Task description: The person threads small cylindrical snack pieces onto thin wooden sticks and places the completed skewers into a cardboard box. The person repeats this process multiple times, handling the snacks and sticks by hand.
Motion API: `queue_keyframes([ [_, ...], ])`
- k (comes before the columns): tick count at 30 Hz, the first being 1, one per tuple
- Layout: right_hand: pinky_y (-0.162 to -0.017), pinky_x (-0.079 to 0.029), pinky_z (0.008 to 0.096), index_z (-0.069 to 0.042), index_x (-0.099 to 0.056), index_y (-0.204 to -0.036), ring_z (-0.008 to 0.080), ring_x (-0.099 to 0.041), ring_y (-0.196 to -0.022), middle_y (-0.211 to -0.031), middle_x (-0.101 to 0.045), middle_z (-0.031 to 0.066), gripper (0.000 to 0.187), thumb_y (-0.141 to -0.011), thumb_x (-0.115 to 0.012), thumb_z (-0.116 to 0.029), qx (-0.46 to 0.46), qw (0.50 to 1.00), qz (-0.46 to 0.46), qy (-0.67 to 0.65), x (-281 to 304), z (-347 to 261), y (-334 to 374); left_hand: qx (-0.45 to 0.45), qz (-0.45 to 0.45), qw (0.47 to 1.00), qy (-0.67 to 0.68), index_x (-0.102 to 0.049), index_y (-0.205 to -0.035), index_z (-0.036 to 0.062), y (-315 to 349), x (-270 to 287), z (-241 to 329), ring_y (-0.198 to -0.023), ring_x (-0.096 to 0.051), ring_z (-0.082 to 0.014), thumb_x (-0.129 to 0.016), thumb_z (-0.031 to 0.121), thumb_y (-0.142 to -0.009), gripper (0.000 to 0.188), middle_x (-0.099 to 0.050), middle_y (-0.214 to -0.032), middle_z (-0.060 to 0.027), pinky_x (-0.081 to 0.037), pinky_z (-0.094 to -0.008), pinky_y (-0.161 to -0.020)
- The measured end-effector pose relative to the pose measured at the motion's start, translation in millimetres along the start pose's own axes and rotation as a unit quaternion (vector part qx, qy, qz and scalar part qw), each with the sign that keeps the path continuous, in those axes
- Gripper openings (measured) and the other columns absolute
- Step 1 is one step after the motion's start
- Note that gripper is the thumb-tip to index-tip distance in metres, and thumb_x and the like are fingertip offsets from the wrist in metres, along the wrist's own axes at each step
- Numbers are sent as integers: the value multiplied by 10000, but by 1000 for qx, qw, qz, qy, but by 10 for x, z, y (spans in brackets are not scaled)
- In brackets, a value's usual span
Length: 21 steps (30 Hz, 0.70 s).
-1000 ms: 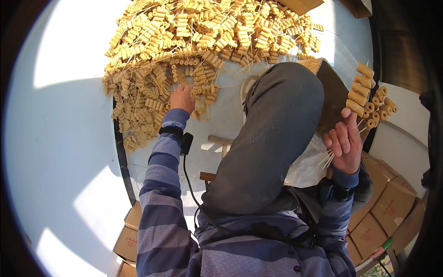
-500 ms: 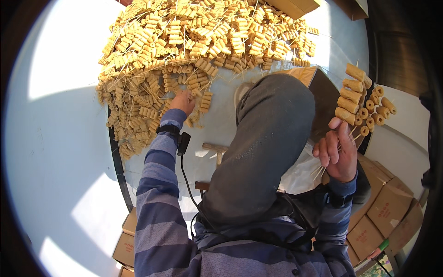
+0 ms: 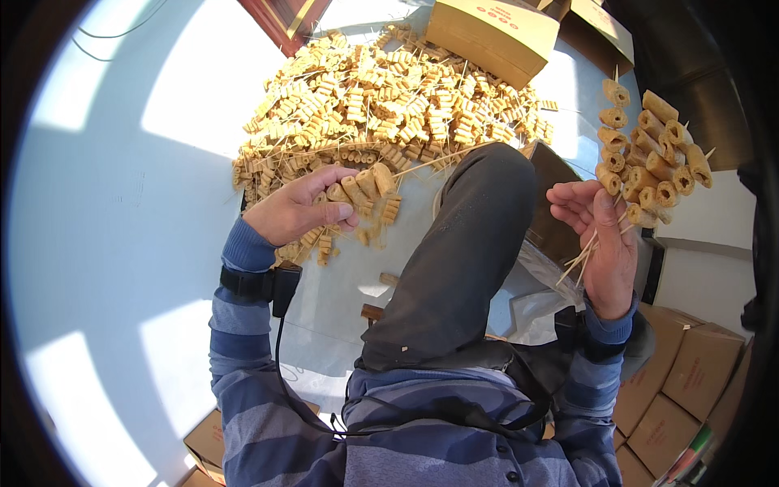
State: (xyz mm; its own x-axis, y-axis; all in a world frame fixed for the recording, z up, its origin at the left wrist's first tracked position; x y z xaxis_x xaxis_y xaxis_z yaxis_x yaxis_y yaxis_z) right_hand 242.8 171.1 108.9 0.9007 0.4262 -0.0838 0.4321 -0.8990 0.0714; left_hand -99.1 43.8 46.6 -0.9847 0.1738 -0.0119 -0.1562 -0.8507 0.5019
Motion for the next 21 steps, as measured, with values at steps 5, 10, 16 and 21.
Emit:
queue_keyframes([
  [5, -934, -472, 307, 4, -624, -1163, 162, -633, -1027, -1100, -695, 55, 307, -1067, -478, -249, 143, 969, -1, 200, -54, -441, 16, -117, -79, 987, -71, -474, -1374, 19, 51, -537, 558, -1147, -563, -138, -676, -4, -906, 510, -521, -1295, -62, -503, -309, -961],
  [10, -837, -520, 295, 28, -592, -1124, 143, -652, -910, -944, -685, 88, 313, -1064, -473, -255, -56, 977, -113, 171, -60, -134, 74, -161, -36, 986, -34, -509, -1306, 20, 61, -778, 778, -1121, -590, -155, -711, -36, -860, 493, -571, -1239, -62, -516, -312, -943],
  [16, -601, -434, 255, 32, -568, -1092, 90, -509, -637, -648, -501, -1, 381, -1068, -446, -329, -244, 946, -211, 2, 19, 216, 381, -143, 20, 985, 100, -532, -1268, 17, -27, -772, 647, -1045, -633, -162, -746, 56, -866, 457, -638, -1162, -78, -528, -311, -921],
  [21, -607, -404, 225, 48, -566, -1142, 81, -443, -618, -670, -413, -27, 360, -1042, -527, -296, -249, 934, -212, -147, -25, 383, 593, -205, 48, 909, 360, -484, -1329, 15, -229, -1044, 463, -1158, -608, -250, -708, 104, -900, 492, -600, -1246, -114, -515, -419, -995],
])
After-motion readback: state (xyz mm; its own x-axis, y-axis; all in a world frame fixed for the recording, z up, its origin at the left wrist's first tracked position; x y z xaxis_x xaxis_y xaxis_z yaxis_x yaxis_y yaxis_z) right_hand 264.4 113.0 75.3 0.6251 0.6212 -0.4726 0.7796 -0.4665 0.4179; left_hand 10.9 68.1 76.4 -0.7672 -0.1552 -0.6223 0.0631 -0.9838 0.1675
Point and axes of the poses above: each hand's wrist, its own y-axis away from the middle knuckle, its own x-axis out of the back of the hand, z = x × y, the point moved 5 cm from there along -y, towards the middle knuckle
